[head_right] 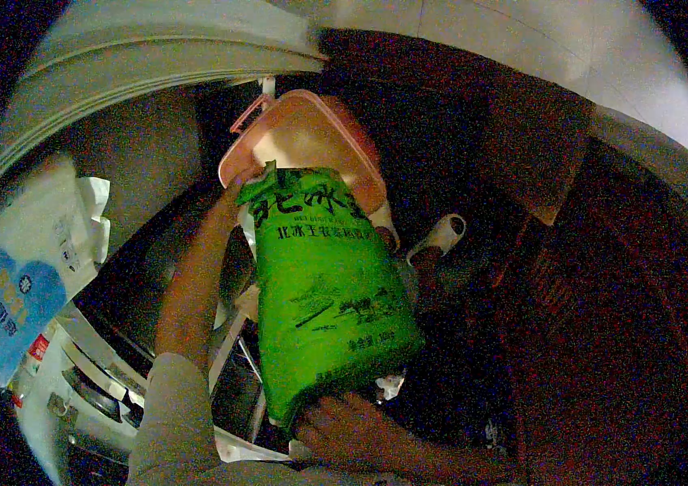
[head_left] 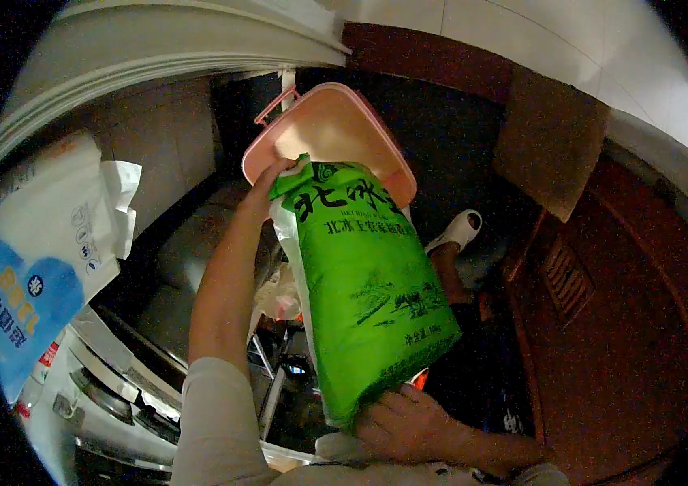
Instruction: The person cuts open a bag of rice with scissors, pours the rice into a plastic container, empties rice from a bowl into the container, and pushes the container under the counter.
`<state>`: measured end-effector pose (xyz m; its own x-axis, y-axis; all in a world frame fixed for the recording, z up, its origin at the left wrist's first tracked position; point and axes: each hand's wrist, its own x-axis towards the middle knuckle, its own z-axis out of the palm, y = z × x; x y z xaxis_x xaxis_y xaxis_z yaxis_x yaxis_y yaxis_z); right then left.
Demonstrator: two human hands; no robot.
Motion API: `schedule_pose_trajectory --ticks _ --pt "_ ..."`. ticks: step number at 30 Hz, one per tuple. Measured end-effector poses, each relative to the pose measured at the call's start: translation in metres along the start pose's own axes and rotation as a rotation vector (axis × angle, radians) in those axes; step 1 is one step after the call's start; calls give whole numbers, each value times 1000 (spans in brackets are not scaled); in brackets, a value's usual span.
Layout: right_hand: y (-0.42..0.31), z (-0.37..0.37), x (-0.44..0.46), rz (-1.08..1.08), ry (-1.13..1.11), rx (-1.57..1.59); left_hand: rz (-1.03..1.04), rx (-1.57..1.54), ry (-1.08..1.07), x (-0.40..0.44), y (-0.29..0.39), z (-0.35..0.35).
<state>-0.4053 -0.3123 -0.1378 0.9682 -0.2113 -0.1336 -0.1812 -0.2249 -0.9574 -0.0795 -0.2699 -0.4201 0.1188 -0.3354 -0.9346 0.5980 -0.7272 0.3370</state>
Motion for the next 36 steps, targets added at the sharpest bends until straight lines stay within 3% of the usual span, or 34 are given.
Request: schedule_pose_trajectory --ticks 3,7,9,12,16,18,20,22,26,28,29,31,32,33,35,36 --pt "5 -6 -10 25 12 -6 46 10 36 1 -4 -2" --pt "-2 -8 -23 -104 31 -43 55 -56 44 4 -8 -5" --pt "-3 -7 -23 -104 35 -77 -128 77 88 19 -1 -8" --pt "1 0 -24 -61 7 -32 38 -32 -13 8 0 -5" --pt "11 0 -19 40 -17 122 86 99 68 -21 12 18" --pt "21 9 -27 115 -35 229 -45 -4 56 -10 4 7" --pt "43 35 -48 242 372 373 -66 -7 35 -4 -3 1" --pt "55 51 -61 424 662 174 -87 -11 19 -2 -5 0" --pt "81 65 -59 613 841 110 -81 -37 -14 4 -14 -10" --pt "102 73 -65 785 1100 271 -90 -58 -14 8 -17 -15" --pt "119 80 -72 787 1103 272 -111 -85 -27 9 -16 -16" --pt "154 89 -91 1191 1295 754 -129 -111 -43 14 -17 -21" --pt "164 86 -97 1187 1296 755 -129 -123 -55 17 -22 -28" --pt "171 84 -105 1124 1153 1210 -132 -133 -65 14 -22 -29" --pt "179 93 -112 1019 962 1652 -152 -117 -34 14 -23 -27" --pt "179 103 -113 1166 1036 1503 -170 -102 -6 13 -20 -24"
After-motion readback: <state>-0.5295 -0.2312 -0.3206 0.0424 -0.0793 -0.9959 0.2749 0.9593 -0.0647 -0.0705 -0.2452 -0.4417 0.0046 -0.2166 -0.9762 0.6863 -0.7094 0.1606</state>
